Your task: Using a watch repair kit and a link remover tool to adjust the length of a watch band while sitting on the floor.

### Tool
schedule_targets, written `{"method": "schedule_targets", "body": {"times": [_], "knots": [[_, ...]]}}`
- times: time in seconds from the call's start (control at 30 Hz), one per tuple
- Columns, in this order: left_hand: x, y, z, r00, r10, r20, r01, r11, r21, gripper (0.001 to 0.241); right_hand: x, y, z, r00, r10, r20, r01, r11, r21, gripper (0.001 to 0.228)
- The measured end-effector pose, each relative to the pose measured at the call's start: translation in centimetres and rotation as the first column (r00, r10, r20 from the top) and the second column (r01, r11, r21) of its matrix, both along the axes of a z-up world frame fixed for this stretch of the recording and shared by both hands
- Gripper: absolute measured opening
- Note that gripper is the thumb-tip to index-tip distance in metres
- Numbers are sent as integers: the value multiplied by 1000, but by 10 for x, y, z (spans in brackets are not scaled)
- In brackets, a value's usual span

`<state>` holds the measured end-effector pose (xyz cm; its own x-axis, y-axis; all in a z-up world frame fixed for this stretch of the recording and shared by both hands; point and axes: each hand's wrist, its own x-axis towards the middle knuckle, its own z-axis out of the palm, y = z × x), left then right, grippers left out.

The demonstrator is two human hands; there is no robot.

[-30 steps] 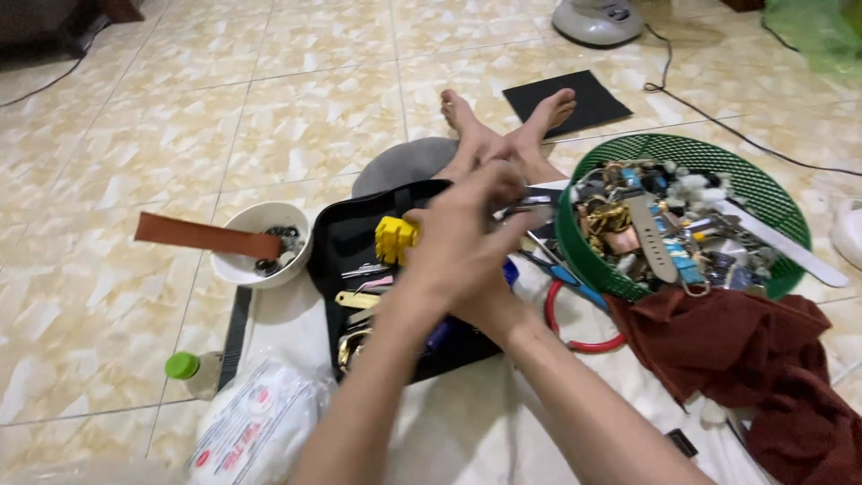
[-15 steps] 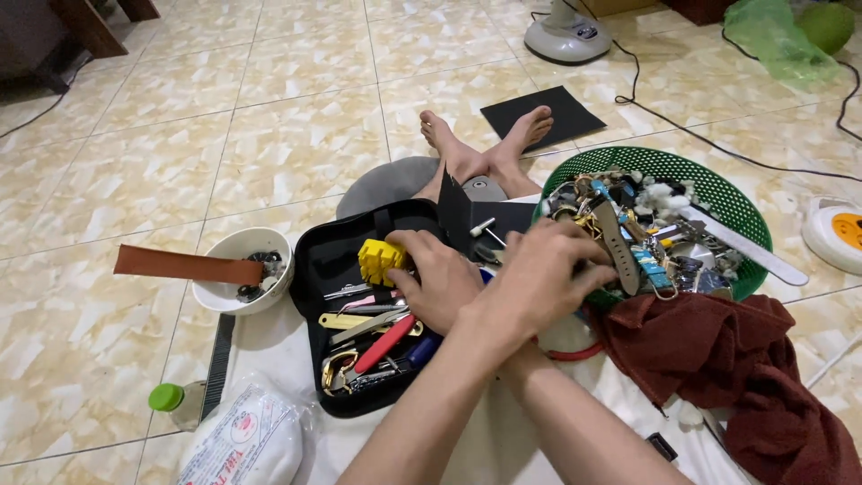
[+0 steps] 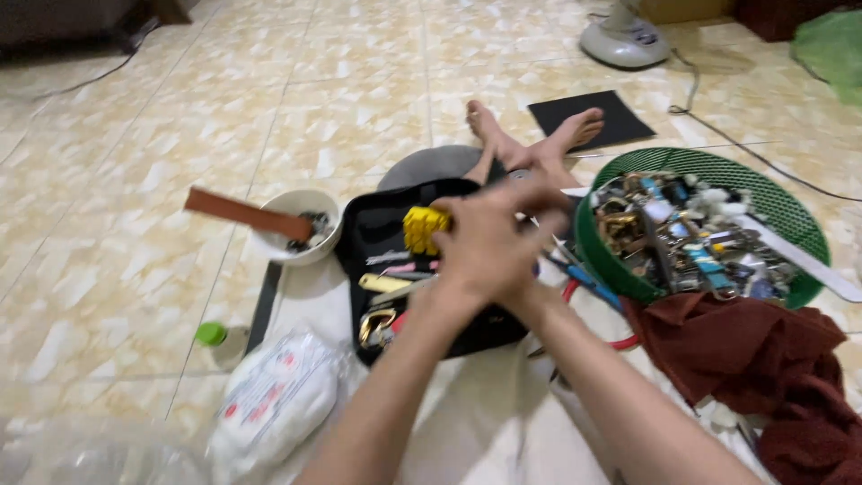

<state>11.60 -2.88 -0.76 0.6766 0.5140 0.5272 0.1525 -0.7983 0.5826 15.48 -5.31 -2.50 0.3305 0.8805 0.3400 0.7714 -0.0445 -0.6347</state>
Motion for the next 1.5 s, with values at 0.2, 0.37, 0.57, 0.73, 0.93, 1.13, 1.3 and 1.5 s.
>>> {"method": "schedule_targets", "body": {"times": [0.2,0.37,0.57,0.73,0.93,1.13,1.3,1.5], "knots": [[-90,22,4,914,390,112,-354,901,-253,51,14,7,7,986,-21,-167,7,996,-85,38],[-105,24,-23,915,402,-39,-365,781,-507,65,14,5,3,916,50,-398,-94,991,-93,40],[-127,27,-15,894,436,-103,-384,628,-677,50,7,17,22,847,146,-510,-232,966,-110,42],[-138,35,-25,797,575,-185,-507,470,-723,52,1,44,12,944,153,-294,-202,969,-142,36],[-139,34,-20,759,601,-249,-577,444,-685,51,-7,62,4,939,311,-149,-319,947,-31,42],[-133,30,-9,771,595,-227,-561,468,-683,46,2,72,-3,870,219,-442,-294,950,-108,41],[-124,34,-5,737,641,-213,-612,499,-614,41,13,82,-11,856,187,-482,-296,942,-159,44],[-118,29,-15,702,693,-164,-574,415,-706,40,10,78,-1,792,183,-583,-271,960,-66,49]]}}
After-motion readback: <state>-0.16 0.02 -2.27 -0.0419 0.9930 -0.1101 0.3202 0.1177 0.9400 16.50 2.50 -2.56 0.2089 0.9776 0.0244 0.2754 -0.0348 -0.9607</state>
